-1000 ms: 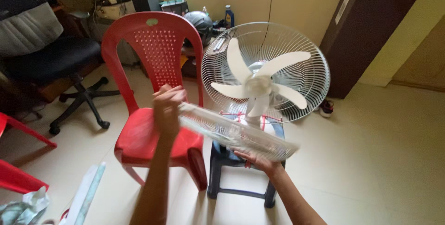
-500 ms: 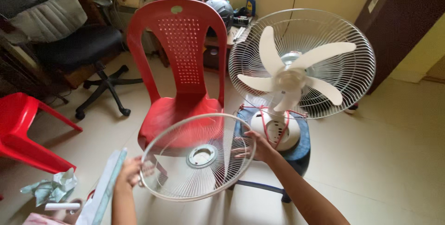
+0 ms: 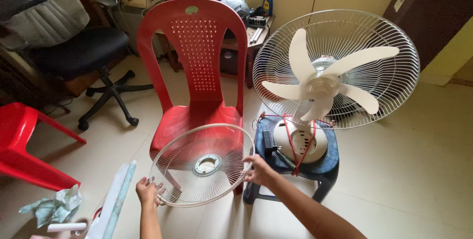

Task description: The person disassembles a white electric fan by removing the front grille, fan blades, and rear grille using a screwdriver. The components are placed on a nearby red chair. The video ends before reassembly is shown.

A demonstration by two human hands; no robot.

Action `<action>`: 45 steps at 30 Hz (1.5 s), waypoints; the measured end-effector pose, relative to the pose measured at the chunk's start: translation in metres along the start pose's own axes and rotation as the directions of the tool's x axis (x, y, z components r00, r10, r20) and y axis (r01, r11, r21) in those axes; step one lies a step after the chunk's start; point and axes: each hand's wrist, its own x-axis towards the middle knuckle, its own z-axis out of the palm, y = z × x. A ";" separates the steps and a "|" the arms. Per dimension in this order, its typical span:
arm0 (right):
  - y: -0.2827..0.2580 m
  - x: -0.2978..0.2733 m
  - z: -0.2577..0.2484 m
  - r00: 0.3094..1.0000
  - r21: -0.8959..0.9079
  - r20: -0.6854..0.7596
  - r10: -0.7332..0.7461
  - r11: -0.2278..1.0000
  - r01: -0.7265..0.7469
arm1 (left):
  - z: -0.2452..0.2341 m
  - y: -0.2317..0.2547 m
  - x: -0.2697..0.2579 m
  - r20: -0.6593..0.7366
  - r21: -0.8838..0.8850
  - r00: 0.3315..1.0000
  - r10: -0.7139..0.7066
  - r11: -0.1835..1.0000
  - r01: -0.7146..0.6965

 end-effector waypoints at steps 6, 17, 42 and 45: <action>0.004 0.015 0.012 0.991 0.163 0.129 -0.022 0.987 0.001 | 0.043 -0.002 0.010 -0.245 0.281 0.907 0.341 0.921 -0.271; -0.012 0.001 0.023 0.827 0.112 0.551 -0.112 0.992 0.060 | 0.092 -0.002 0.026 -0.148 0.264 0.963 0.223 0.948 -0.179; -0.213 -0.164 -0.179 -0.230 -0.816 -0.132 -0.964 -0.026 0.578 | 0.383 0.177 -0.173 0.562 -0.216 0.224 0.796 0.403 -0.889; -0.232 -0.165 -0.185 -0.128 -0.850 -0.072 -0.989 -0.006 0.526 | 0.402 0.187 -0.187 0.520 -0.163 0.262 0.813 0.395 -0.904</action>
